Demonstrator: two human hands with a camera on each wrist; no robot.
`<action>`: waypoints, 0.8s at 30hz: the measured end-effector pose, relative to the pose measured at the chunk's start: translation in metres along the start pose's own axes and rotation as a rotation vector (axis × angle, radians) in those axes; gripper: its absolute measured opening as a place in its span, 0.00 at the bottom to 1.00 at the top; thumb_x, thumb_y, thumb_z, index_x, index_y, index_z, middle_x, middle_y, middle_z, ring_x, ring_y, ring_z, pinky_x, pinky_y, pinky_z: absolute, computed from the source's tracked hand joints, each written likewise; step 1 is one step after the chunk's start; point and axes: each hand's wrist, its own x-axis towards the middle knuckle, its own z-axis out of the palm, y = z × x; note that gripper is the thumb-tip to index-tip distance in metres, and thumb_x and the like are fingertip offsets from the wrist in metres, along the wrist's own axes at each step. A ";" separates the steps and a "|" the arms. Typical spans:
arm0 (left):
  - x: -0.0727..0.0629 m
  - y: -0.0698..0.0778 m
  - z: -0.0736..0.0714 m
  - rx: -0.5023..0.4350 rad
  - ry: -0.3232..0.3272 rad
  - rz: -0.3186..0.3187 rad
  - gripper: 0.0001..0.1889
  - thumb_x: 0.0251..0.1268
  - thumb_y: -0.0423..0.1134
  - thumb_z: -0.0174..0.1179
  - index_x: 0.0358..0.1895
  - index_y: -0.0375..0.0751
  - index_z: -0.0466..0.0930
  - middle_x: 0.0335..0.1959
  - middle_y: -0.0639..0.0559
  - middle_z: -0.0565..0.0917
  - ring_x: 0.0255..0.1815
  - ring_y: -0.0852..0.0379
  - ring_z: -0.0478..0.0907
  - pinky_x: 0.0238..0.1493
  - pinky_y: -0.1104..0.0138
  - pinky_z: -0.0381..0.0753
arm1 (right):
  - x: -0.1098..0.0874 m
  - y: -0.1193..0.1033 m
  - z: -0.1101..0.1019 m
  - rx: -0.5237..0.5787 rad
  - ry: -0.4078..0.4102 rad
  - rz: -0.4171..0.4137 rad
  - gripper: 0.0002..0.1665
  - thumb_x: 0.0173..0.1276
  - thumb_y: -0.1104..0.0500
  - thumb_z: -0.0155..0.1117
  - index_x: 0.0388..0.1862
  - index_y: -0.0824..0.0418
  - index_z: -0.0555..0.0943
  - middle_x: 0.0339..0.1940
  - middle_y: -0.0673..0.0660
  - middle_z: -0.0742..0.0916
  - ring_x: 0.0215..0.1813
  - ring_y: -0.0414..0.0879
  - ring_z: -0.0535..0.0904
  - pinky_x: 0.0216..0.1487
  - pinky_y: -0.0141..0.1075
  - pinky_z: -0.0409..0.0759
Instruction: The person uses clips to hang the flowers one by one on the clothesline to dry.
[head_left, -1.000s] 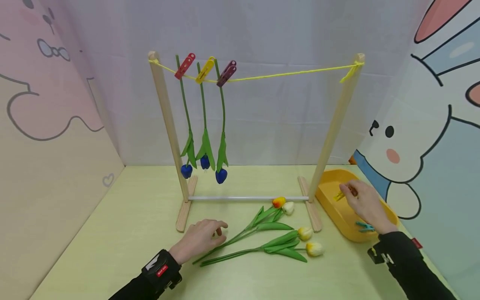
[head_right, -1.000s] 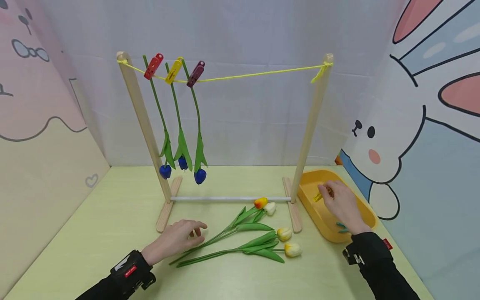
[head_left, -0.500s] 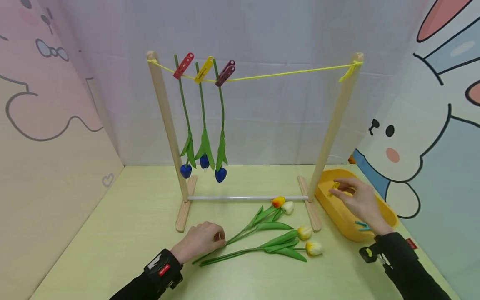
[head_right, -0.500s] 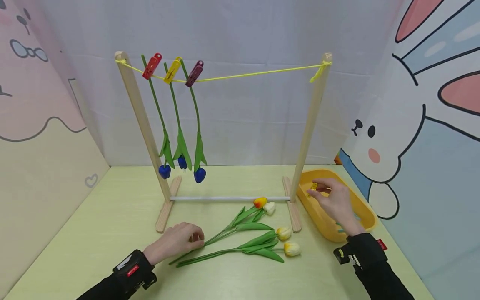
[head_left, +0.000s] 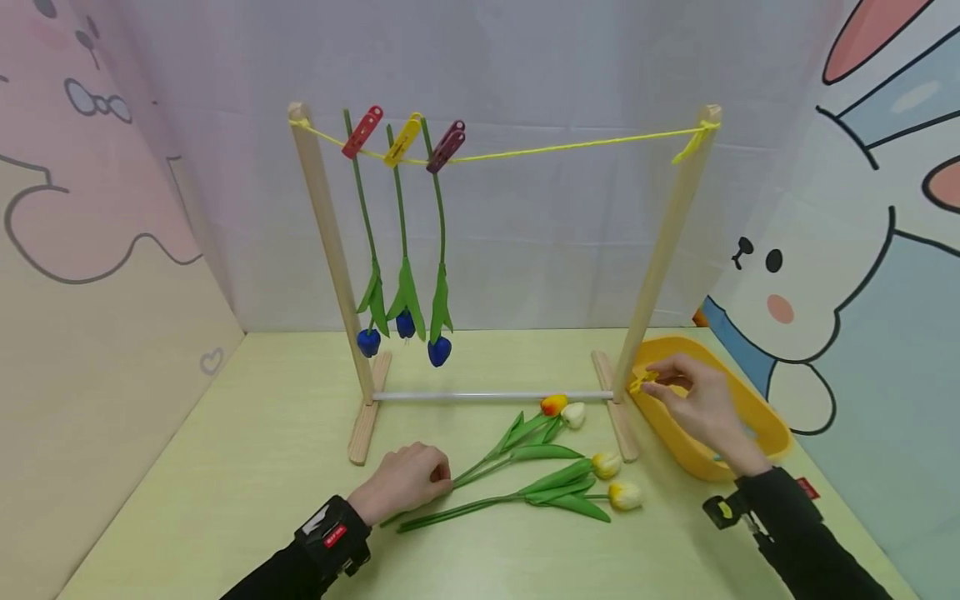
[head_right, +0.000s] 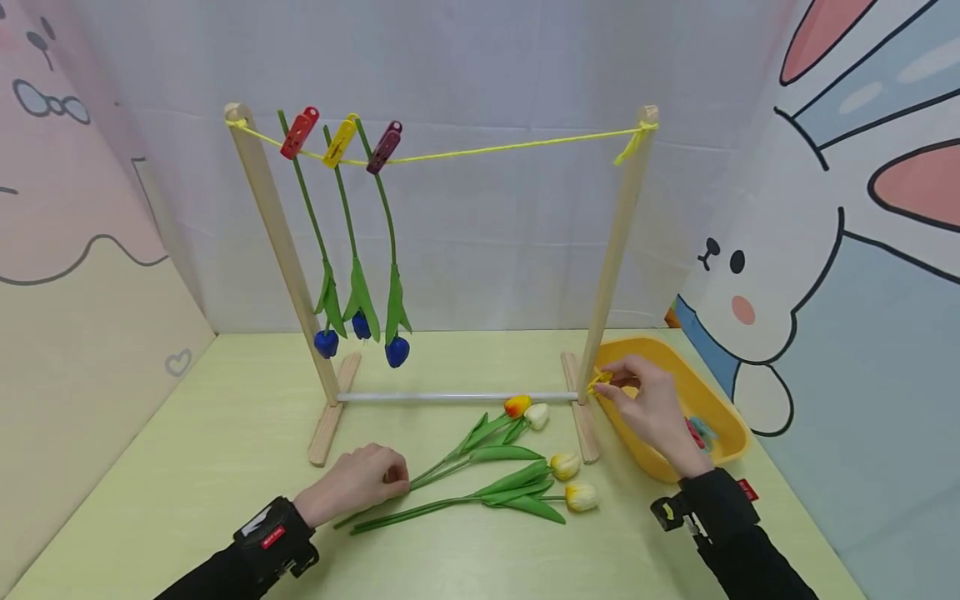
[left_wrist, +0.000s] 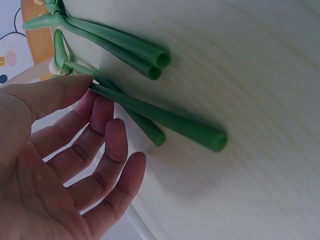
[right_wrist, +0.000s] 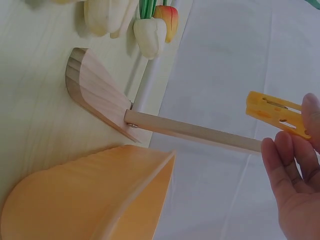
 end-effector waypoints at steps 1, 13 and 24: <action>0.000 0.000 -0.001 -0.006 -0.001 0.001 0.07 0.63 0.40 0.69 0.27 0.48 0.84 0.22 0.61 0.78 0.23 0.64 0.70 0.23 0.68 0.66 | 0.000 0.000 0.001 0.005 0.000 -0.014 0.12 0.54 0.76 0.74 0.38 0.70 0.84 0.31 0.62 0.86 0.34 0.23 0.75 0.43 0.09 0.72; -0.001 -0.006 -0.008 -0.171 -0.071 0.052 0.01 0.68 0.38 0.64 0.38 0.46 0.83 0.25 0.58 0.82 0.23 0.65 0.73 0.24 0.71 0.70 | 0.001 0.001 0.005 0.030 -0.006 -0.082 0.13 0.54 0.78 0.73 0.37 0.68 0.84 0.31 0.60 0.87 0.32 0.28 0.77 0.43 0.10 0.73; 0.007 -0.013 -0.013 -0.413 -0.286 0.256 0.09 0.73 0.32 0.58 0.48 0.38 0.86 0.34 0.45 0.88 0.26 0.67 0.77 0.31 0.76 0.76 | 0.006 -0.002 0.007 0.103 0.025 -0.134 0.11 0.54 0.80 0.71 0.32 0.68 0.83 0.30 0.62 0.88 0.34 0.23 0.79 0.45 0.12 0.75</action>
